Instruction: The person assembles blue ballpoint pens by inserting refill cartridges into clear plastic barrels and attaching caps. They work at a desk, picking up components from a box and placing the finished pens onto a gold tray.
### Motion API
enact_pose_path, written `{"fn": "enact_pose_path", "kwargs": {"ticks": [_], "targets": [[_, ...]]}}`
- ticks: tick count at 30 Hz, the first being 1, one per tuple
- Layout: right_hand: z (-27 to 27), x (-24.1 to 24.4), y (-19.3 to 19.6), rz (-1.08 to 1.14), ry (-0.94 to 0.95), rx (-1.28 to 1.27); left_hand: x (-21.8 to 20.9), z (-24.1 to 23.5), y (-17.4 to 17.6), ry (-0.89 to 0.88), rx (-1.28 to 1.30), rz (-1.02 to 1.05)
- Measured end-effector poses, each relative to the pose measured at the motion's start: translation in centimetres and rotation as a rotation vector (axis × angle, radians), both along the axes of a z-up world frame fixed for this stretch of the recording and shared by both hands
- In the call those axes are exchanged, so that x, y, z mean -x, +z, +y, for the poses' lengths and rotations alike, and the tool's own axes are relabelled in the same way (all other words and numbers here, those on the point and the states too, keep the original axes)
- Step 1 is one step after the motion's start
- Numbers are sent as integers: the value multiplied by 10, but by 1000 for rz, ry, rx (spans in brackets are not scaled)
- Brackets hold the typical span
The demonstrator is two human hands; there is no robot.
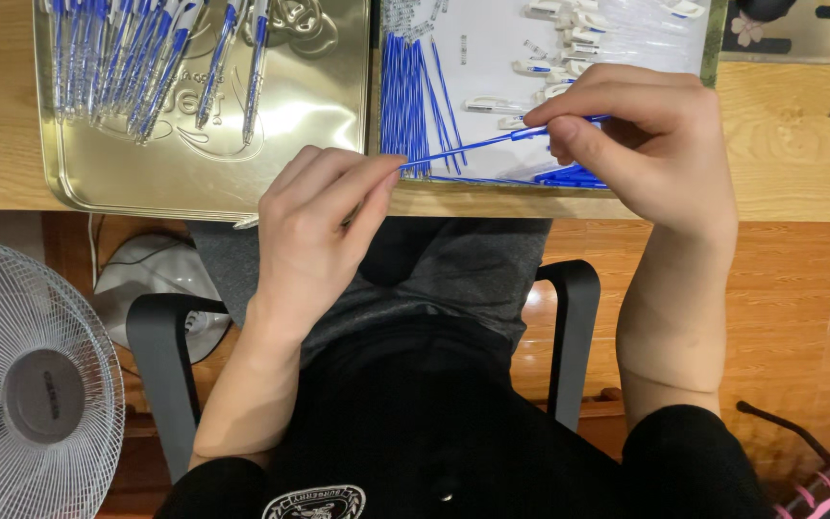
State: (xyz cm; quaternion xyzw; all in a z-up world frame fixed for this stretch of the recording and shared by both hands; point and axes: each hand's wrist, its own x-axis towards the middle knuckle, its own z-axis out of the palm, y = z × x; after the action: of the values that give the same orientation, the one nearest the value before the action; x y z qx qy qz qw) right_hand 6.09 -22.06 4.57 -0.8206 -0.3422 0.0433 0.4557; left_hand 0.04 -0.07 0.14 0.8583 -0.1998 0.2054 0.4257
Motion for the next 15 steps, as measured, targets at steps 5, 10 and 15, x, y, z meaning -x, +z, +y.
{"fn": "enact_pose_path", "kwargs": {"ticks": [5, 10, 15], "targets": [[-1, 3, 3, 154, -63, 7, 0, -2, 0, 35, -106, -73], [-6, 1, -2, 203, -71, -60, 2, -3, 1, -33, -24, -20], [-4, 7, -3, 109, -159, -70, 5, -7, 4, -1, 38, 25]]}}
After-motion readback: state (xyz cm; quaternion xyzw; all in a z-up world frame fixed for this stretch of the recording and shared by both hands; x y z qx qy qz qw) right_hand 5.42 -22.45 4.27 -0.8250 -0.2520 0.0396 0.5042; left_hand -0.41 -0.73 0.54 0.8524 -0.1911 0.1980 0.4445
